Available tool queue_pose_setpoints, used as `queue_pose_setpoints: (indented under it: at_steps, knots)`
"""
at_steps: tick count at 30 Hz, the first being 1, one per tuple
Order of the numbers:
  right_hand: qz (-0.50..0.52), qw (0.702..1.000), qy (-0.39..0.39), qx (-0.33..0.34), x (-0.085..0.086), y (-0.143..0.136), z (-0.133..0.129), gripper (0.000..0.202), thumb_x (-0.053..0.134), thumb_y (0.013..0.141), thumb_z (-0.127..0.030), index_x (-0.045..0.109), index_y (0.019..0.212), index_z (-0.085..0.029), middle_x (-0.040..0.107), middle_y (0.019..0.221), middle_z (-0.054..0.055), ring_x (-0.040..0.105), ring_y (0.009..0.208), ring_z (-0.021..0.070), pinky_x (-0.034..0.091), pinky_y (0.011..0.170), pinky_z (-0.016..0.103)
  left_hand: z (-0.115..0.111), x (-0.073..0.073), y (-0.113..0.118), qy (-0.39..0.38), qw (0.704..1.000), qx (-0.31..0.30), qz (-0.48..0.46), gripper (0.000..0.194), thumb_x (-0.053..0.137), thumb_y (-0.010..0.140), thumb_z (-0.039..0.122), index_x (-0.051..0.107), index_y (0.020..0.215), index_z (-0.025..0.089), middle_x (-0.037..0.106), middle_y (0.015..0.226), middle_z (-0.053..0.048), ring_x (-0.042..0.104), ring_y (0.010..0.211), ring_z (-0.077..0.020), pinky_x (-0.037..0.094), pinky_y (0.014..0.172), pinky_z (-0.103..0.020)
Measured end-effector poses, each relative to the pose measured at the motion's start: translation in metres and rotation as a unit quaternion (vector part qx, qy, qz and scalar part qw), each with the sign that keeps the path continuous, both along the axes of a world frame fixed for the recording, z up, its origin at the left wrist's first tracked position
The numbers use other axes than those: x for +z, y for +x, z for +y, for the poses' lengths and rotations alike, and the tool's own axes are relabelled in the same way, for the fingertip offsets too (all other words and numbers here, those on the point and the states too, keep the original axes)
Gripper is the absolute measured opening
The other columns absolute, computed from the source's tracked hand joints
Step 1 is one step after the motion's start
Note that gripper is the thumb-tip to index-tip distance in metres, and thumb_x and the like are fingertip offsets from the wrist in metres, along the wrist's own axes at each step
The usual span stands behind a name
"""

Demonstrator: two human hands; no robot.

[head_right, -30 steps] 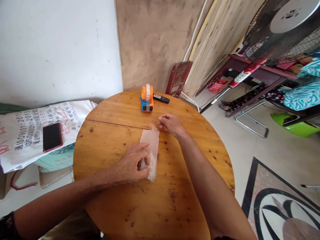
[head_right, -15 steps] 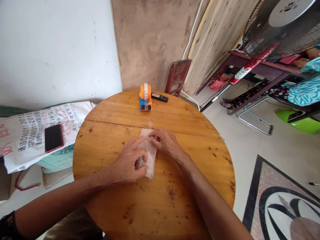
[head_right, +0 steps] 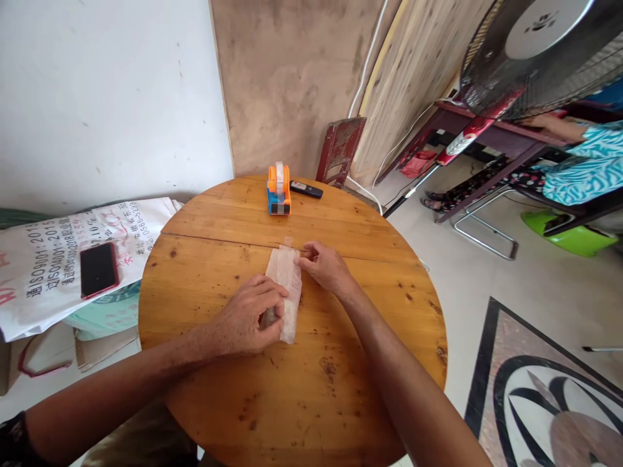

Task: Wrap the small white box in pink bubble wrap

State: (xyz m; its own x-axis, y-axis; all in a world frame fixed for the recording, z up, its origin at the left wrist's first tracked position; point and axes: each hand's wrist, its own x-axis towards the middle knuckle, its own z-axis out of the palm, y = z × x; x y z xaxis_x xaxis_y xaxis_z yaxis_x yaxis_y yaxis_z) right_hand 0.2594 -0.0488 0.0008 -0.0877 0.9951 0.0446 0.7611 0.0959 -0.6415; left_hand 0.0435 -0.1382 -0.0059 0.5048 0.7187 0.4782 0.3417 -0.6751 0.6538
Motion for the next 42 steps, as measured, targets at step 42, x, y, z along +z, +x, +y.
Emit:
queue_pose_setpoints:
  at_steps: [42]
  knots:
    - [0.270, 0.956, -0.059, 0.097, 0.048, -0.037, -0.025, 0.030, 0.069, 0.063, -0.041, 0.046, 0.065, -0.021, 0.049, 0.058, -0.005, 0.044, 0.053, 0.0102, 0.035, 0.051, 0.024, -0.026, 0.010, 0.003, 0.042, 0.979, 0.121, 0.156, 0.028, 0.054, 0.085, 0.011, 0.070, 0.106, 0.020, 0.068, 0.118, -0.009, 0.063, 0.104, -0.0239, 0.053, 0.092, -0.039]
